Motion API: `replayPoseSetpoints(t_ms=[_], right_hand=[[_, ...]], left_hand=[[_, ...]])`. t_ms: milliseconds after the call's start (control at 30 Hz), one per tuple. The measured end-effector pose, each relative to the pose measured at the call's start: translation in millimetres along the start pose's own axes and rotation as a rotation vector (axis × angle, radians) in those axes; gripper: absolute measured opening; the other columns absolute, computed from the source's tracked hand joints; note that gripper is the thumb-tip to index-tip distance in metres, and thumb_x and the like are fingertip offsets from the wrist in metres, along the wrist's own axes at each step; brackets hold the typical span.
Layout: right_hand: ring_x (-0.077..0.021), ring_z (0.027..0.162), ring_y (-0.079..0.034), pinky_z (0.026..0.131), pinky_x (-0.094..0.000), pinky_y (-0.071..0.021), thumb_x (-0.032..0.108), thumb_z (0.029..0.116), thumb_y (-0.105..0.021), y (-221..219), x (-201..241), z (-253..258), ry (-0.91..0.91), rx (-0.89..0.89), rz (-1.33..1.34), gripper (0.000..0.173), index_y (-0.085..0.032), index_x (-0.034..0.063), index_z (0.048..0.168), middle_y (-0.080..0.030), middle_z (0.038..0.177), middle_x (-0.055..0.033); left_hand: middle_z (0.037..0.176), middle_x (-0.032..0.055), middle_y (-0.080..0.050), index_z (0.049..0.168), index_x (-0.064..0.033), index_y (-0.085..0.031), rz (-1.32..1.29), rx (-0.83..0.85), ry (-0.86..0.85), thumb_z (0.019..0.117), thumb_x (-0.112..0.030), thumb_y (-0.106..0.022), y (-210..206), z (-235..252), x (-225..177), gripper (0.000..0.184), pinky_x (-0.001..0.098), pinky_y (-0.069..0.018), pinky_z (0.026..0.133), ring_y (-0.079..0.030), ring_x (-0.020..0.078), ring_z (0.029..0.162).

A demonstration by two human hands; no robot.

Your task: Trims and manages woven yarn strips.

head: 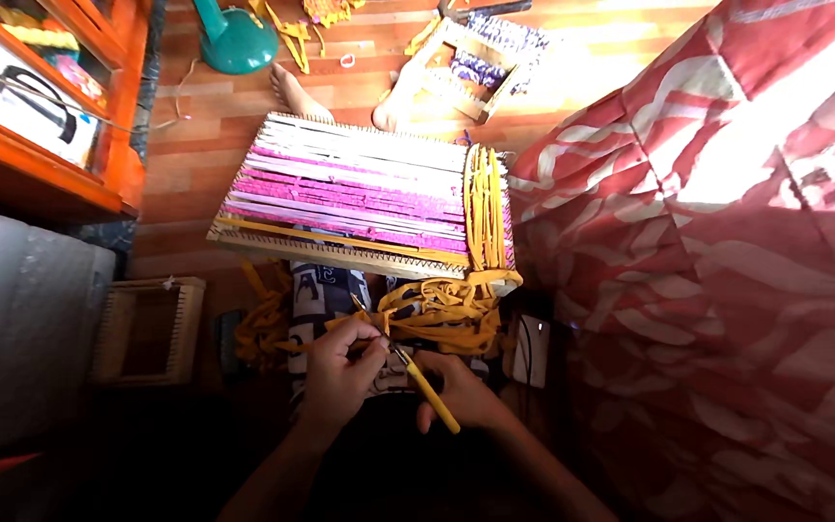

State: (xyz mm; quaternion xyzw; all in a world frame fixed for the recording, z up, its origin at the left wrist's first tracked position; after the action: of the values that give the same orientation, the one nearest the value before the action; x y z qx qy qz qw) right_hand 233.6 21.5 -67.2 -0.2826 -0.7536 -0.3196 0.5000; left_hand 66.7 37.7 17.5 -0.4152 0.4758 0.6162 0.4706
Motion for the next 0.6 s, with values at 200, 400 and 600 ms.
replayPoseSetpoints(t_ms=[200,400,600], right_hand=[[-0.001,0.069,-0.053,0.061,-0.0206,-0.0456,0.092,0.0572,-0.067,-6.3,-1.8,2.1,0.044,0.102,-0.04,0.107,-0.06,-0.0006,0.112,-0.06,0.082,0.0028],[0.0022,0.066,-0.051,0.058,-0.0177,-0.0435,0.092,0.0546,-0.067,-5.7,-3.1,2.2,0.03,0.103,-0.009,0.104,-0.061,0.0021,0.106,-0.058,0.079,0.0061],[0.0036,0.06,-0.048,0.054,-0.0166,-0.0411,0.092,0.0551,-0.068,-3.9,-2.7,1.4,0.038,0.074,0.0,0.099,-0.062,0.0032,0.098,-0.055,0.071,0.0081]], left_hand=[[0.076,-0.0043,-0.065,0.083,-0.0013,-0.069,0.016,0.016,-0.012,0.0874,-0.004,-0.062,-3.7,-1.3,3.0,0.01,0.0081,-0.0475,0.061,-0.057,-0.0079,0.067],[0.075,-0.0043,-0.064,0.082,-0.0015,-0.069,0.041,0.018,-0.029,0.0869,-0.005,-0.062,-3.4,-1.4,1.5,0.01,0.0076,-0.0461,0.06,-0.055,-0.0084,0.067],[0.075,-0.0039,-0.065,0.082,-0.0011,-0.069,0.056,0.021,-0.033,0.0867,-0.005,-0.062,-2.5,-1.5,1.2,0.01,0.0078,-0.0466,0.061,-0.056,-0.0082,0.067]])
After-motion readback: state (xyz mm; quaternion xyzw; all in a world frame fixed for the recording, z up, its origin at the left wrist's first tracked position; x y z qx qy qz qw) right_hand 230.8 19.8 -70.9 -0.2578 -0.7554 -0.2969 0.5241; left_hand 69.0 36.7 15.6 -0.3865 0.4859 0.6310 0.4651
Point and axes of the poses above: each hand's wrist, its own z-axis towards the middle knuckle, its own y-axis out of the back of the hand, x = y × z, the point moved 8 cm from there along z, towards the middle knuckle
